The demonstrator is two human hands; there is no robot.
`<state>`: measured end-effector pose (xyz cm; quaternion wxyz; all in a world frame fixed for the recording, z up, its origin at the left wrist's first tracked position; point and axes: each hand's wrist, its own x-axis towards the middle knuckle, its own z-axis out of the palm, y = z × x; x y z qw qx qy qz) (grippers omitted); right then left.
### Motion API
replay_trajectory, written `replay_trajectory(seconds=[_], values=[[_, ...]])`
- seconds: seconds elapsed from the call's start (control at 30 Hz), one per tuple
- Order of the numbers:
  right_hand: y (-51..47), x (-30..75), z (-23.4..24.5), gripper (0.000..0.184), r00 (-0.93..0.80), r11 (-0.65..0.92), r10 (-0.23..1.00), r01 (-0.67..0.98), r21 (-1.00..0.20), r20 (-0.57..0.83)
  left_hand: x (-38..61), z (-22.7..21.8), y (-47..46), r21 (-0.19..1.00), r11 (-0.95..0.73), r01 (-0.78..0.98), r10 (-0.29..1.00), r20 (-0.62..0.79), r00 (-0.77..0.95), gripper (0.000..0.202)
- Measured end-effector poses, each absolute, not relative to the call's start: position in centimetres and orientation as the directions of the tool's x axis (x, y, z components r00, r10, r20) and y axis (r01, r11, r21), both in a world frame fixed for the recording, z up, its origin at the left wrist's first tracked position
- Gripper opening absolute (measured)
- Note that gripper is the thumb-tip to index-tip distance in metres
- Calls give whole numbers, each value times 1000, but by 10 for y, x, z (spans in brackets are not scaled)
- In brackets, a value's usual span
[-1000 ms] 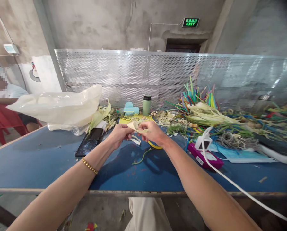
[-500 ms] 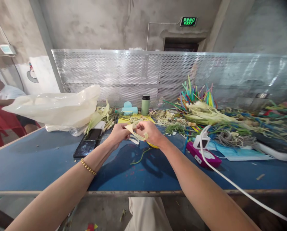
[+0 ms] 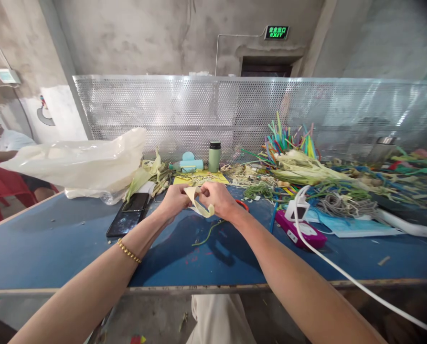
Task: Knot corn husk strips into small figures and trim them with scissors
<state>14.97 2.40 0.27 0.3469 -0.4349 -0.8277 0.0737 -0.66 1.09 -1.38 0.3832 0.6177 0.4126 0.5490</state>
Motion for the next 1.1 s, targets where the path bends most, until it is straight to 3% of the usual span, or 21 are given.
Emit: replay_trajectory(seconds=[0.43,0.63,0.73,0.87,1.1], values=[[22,154,-2,11,-533,771,597,589,-244,599,-11,-13,7,975,-152,-160,944,191,269,9],[20,155,4,14,-536,766,609,591,-255,585,-15,-3,1,993,-61,-103,957,87,275,16],[21,155,4,13,-547,763,602,609,-216,582,-18,-1,1,987,-158,-28,947,160,279,16],[25,153,-1,10,-541,760,595,620,-196,595,-20,-2,5,938,-344,46,935,337,112,19],[20,146,-2,17,-556,752,611,631,-193,564,-17,-7,8,965,-252,-72,953,260,154,36]])
